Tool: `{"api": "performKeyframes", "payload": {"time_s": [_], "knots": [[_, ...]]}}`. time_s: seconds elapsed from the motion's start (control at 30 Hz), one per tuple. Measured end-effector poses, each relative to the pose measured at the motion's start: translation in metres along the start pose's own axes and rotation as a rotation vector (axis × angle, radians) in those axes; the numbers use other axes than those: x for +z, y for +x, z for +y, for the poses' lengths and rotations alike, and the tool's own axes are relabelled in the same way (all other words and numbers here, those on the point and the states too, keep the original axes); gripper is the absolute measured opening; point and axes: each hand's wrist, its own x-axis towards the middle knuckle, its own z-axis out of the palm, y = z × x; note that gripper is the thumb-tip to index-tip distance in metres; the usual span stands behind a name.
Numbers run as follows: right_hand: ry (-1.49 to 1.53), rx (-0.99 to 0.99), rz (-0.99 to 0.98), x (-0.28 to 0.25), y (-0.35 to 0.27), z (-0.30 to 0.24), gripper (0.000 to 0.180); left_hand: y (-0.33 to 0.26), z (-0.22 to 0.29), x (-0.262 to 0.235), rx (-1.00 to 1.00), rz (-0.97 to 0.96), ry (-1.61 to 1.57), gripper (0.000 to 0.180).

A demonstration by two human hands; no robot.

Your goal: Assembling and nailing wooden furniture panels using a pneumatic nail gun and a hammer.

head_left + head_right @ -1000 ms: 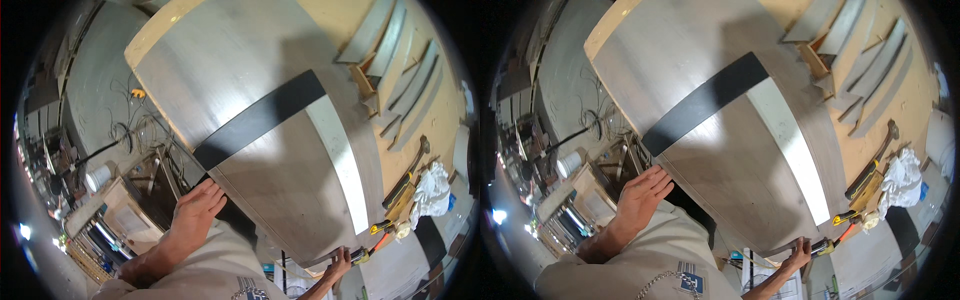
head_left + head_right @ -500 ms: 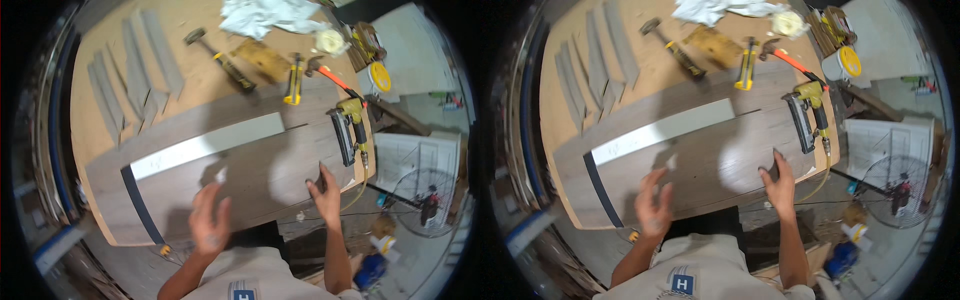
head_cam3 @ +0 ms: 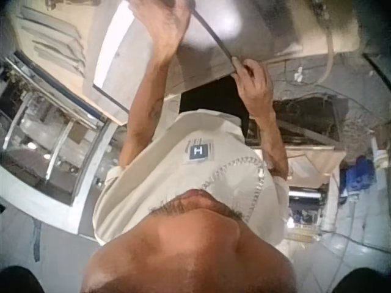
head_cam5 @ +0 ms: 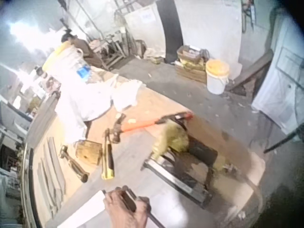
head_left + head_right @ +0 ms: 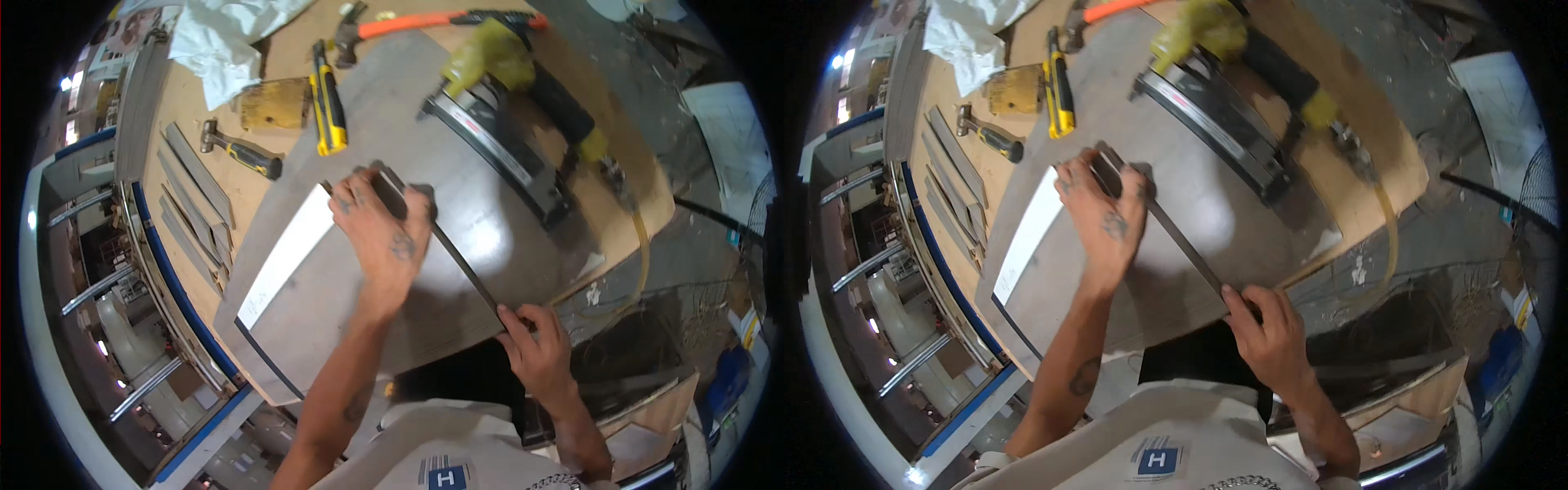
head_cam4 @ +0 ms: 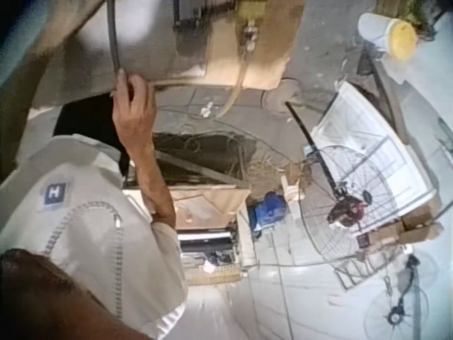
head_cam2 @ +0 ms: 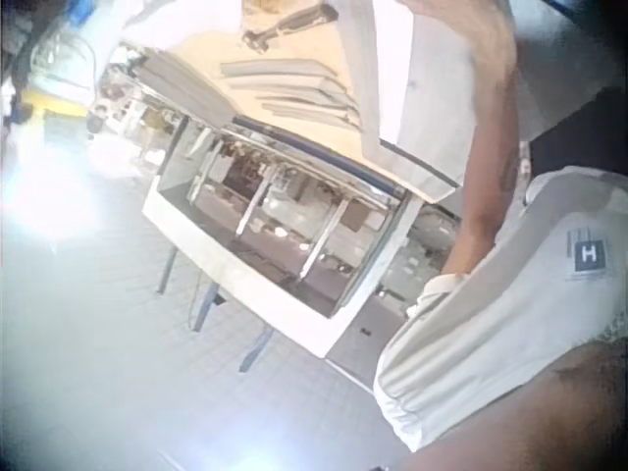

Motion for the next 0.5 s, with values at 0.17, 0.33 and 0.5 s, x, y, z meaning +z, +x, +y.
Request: {"api": "performKeyframes", "payload": {"time_s": [0.17,0.33,0.5], "knots": [[0.03,-0.154,0.097,0.001,0.002,0.016,0.035,0.0,-0.002,0.0,0.072,0.083,0.079,0.046],[0.156,-0.178,0.139,0.007,-0.002,0.031,0.031,0.001,-0.008,0.01,0.118,0.096,0.075,0.046],[0.136,-0.207,0.241,0.01,-0.005,0.032,0.022,0.002,-0.005,0.01,0.115,0.126,0.132,0.054]]}}
